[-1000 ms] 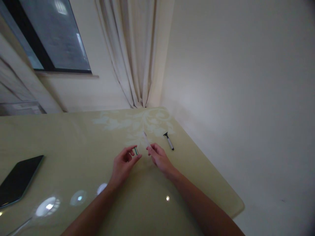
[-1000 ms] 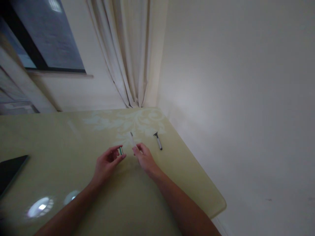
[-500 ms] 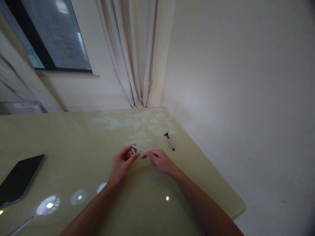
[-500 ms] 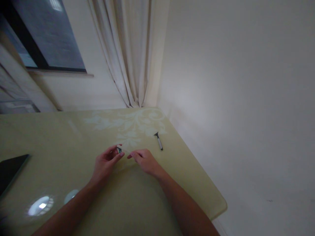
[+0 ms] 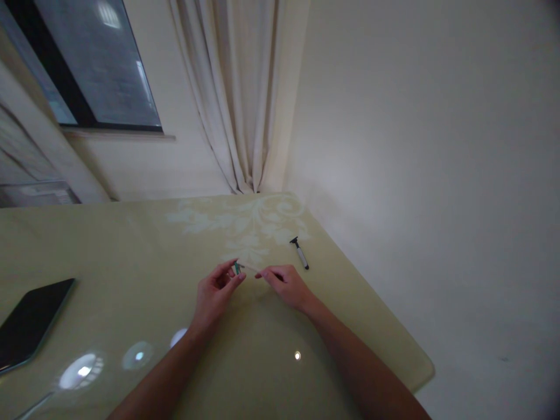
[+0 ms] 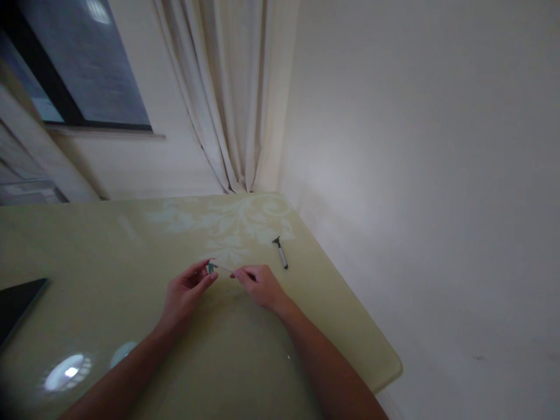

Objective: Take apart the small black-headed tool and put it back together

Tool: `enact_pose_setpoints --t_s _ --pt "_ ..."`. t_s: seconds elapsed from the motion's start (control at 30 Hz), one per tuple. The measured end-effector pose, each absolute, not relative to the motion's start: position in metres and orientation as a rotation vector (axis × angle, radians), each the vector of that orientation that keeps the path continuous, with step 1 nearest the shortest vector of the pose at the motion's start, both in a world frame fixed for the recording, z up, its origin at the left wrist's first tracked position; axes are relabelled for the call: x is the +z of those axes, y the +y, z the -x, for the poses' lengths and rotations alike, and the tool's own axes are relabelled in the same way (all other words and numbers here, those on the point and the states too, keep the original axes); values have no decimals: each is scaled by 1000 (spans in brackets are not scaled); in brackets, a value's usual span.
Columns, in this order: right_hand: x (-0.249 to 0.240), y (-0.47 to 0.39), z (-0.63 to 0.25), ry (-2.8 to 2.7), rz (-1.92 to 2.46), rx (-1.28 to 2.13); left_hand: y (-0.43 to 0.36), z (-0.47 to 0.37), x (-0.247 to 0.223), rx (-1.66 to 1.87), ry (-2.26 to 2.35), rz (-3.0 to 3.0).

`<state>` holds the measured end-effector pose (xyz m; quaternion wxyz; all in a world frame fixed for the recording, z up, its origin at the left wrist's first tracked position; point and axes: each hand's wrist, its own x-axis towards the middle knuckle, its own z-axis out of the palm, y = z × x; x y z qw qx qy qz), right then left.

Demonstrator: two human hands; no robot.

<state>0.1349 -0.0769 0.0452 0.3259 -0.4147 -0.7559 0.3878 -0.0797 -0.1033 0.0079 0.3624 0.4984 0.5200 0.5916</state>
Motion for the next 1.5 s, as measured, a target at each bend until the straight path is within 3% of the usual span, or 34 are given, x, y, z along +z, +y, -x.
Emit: enact_pose_setpoints --t_s 0.5,1.5 --pt "37 -67 -146 -2072 1062 830 -103 80 8 1516 1310 -1203" --pt "38 -69 -142 -2040 1071 869 -104 82 7 1495 1273 -1227"
